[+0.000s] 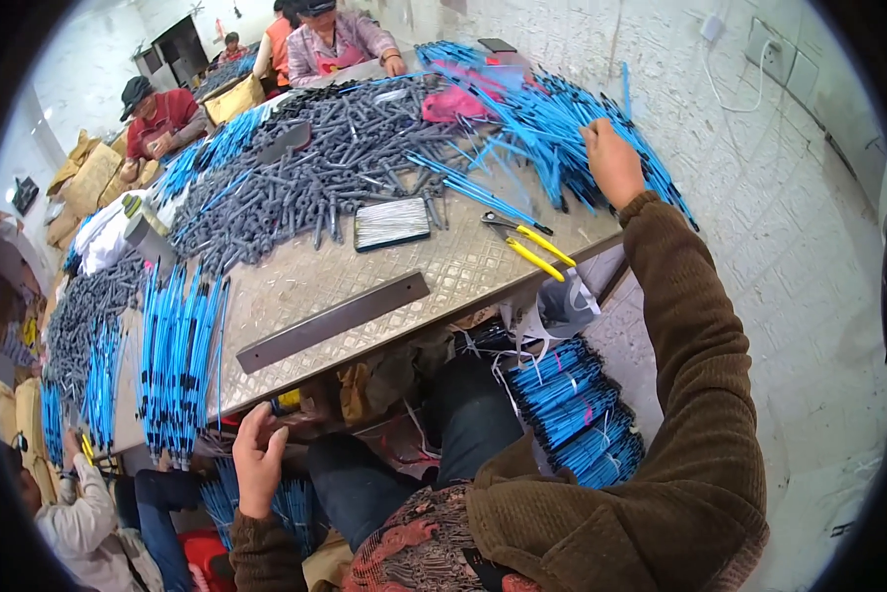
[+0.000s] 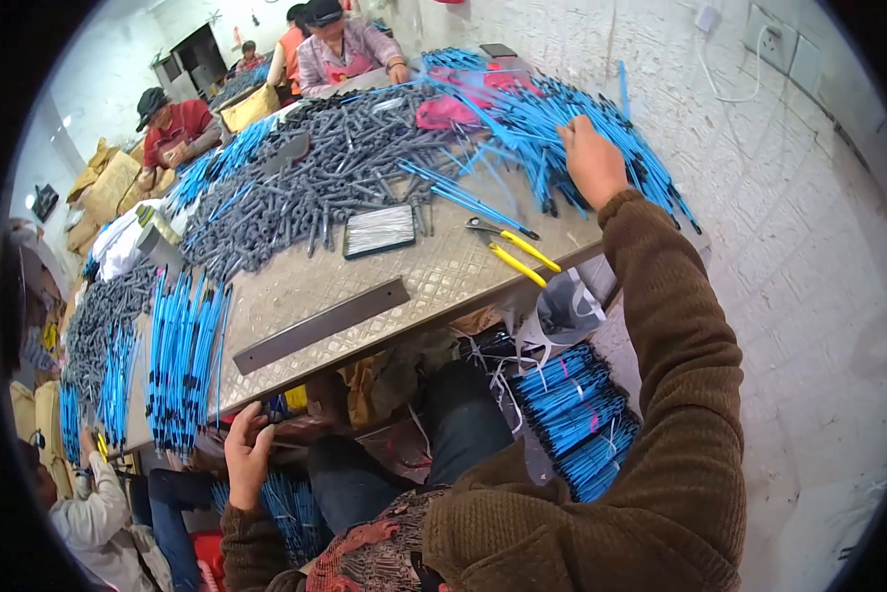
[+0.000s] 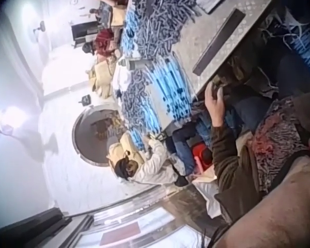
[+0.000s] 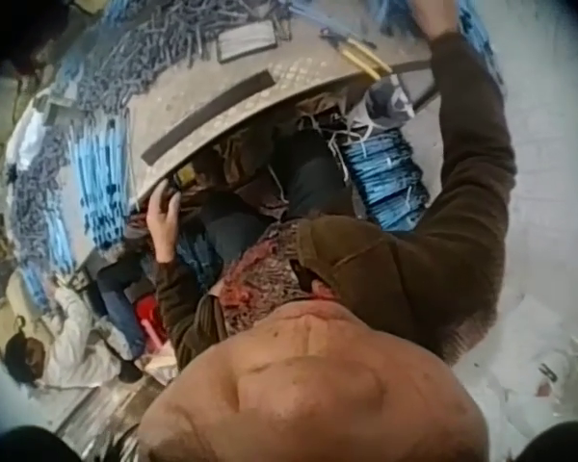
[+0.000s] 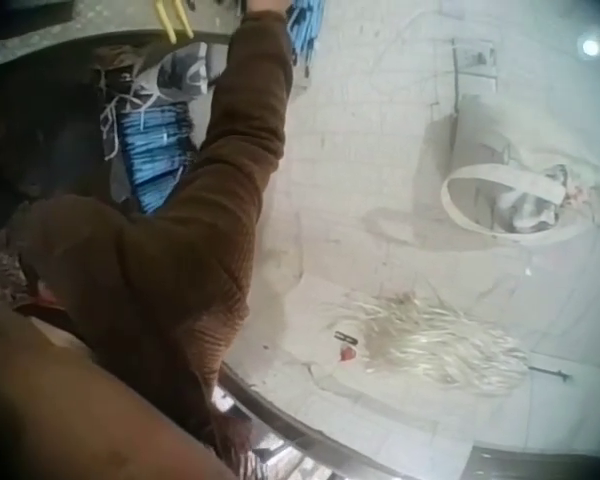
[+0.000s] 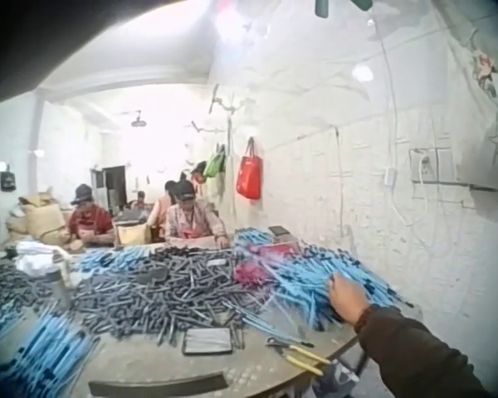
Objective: Assembling blue wire bundles into circular metal fixtures at a manufacturing workstation.
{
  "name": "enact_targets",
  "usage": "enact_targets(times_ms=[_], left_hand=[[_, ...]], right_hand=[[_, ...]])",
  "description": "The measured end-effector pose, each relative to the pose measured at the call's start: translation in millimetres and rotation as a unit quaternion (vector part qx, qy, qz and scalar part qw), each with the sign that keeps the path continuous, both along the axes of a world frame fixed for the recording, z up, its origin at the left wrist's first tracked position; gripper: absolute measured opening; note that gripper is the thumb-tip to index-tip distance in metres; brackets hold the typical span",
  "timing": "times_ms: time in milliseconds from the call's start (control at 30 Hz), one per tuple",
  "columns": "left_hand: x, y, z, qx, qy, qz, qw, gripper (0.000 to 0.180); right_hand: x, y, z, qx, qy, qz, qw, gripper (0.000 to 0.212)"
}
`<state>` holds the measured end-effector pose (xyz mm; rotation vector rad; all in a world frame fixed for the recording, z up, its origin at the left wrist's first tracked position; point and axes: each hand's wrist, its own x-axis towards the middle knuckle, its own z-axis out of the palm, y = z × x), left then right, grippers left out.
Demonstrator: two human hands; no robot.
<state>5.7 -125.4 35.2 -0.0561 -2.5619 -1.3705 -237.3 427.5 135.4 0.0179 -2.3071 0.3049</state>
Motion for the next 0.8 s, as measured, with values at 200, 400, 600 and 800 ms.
enact_targets(times_ms=[200,400,600,800], left_hand=[[-18,16,9,0.119,0.014,-0.01,0.993,0.028],[-69,40,75,0.152,0.127,-0.002,0.98,0.024],[-113,80,98,0.357,0.158,-0.115,0.914,0.026],[-85,71,94,0.479,-0.003,-0.261,0.838,0.014]], right_hand=[[25,-36,5,-0.152,0.022,0.165,0.974,0.024],[86,-83,-18,-0.291,-0.135,0.298,0.899,0.023],[152,-126,-37,-0.386,-0.29,0.379,0.789,0.017],[177,-137,-40,-0.343,-0.486,0.425,0.683,0.017]])
